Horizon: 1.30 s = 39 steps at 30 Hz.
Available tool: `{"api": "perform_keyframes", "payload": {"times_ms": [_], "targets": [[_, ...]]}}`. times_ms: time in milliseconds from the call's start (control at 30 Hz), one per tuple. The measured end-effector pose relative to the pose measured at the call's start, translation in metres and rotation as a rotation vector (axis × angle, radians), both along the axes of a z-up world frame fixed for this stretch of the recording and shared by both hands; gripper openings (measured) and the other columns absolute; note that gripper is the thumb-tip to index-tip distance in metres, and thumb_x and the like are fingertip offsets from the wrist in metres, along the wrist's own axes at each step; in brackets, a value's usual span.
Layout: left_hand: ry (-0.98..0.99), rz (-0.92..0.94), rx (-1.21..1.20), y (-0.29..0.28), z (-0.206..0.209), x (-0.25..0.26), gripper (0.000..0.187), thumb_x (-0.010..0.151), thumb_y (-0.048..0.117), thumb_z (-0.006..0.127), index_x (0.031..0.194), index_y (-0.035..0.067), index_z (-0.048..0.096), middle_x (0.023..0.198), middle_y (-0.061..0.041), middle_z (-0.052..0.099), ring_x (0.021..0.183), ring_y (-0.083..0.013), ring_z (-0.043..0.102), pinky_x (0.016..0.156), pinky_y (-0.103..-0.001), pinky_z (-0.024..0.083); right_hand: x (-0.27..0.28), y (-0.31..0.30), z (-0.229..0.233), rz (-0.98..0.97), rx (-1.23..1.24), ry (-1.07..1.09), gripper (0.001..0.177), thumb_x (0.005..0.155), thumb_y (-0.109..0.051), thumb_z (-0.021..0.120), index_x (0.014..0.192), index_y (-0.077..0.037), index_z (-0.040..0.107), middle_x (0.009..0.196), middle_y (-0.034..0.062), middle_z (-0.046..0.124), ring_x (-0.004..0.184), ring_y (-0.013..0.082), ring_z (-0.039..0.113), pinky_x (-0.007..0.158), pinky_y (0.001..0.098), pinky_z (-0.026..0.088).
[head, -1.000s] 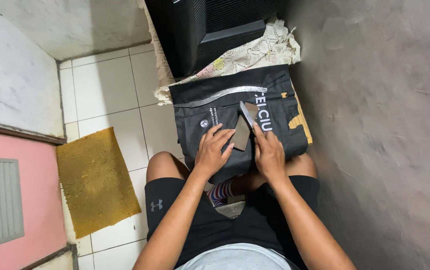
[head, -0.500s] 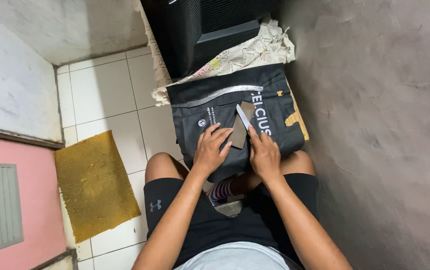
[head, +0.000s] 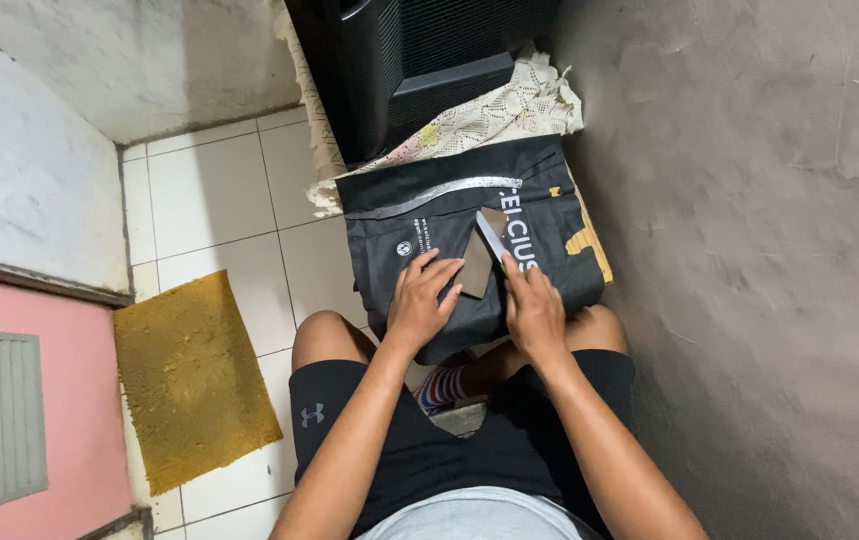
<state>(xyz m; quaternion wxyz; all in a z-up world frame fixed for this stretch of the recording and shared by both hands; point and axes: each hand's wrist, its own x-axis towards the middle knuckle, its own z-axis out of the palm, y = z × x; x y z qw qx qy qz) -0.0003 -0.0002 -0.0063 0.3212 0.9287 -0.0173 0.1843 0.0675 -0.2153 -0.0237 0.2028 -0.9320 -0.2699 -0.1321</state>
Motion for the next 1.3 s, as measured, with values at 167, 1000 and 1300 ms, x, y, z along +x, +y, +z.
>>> {"api": "perform_keyframes", "payload": {"times_ms": [167, 1000, 1300], "targets": [[0.006, 0.009, 0.014, -0.001, -0.004, 0.001, 0.037, 0.094, 0.031, 0.066, 0.131, 0.027, 0.066, 0.127, 0.008, 0.069, 0.136, -0.0215, 0.051, 0.108, -0.039, 0.04, -0.018, -0.014, -0.001, -0.049, -0.053, 0.016, 0.054, 0.097, -0.02, 0.057, 0.15, -0.027, 0.053, 0.089, 0.0064, 0.054, 0.085, 0.0304, 0.059, 0.07, 0.041, 0.047], [0.0, 0.003, 0.006, 0.002, -0.004, 0.003, 0.038, 0.094, 0.03, 0.066, 0.131, 0.027, 0.066, 0.127, 0.008, 0.069, 0.136, -0.0217, 0.051, 0.109, -0.04, 0.04, -0.015, -0.012, -0.001, -0.038, -0.047, 0.01, 0.05, 0.098, -0.023, 0.056, 0.148, -0.029, 0.056, 0.09, 0.005, 0.056, 0.086, 0.0282, 0.059, 0.072, 0.0402, 0.047], [-0.005, -0.006, -0.01, 0.001, -0.001, 0.001, 0.039, 0.093, 0.028, 0.068, 0.131, 0.026, 0.066, 0.127, 0.007, 0.069, 0.135, -0.0227, 0.051, 0.109, -0.041, 0.04, 0.011, 0.018, -0.002, 0.07, -0.026, -0.046, 0.05, 0.099, -0.022, 0.053, 0.148, -0.029, 0.055, 0.084, 0.0041, 0.053, 0.08, 0.0294, 0.059, 0.067, 0.0412, 0.046]]}}
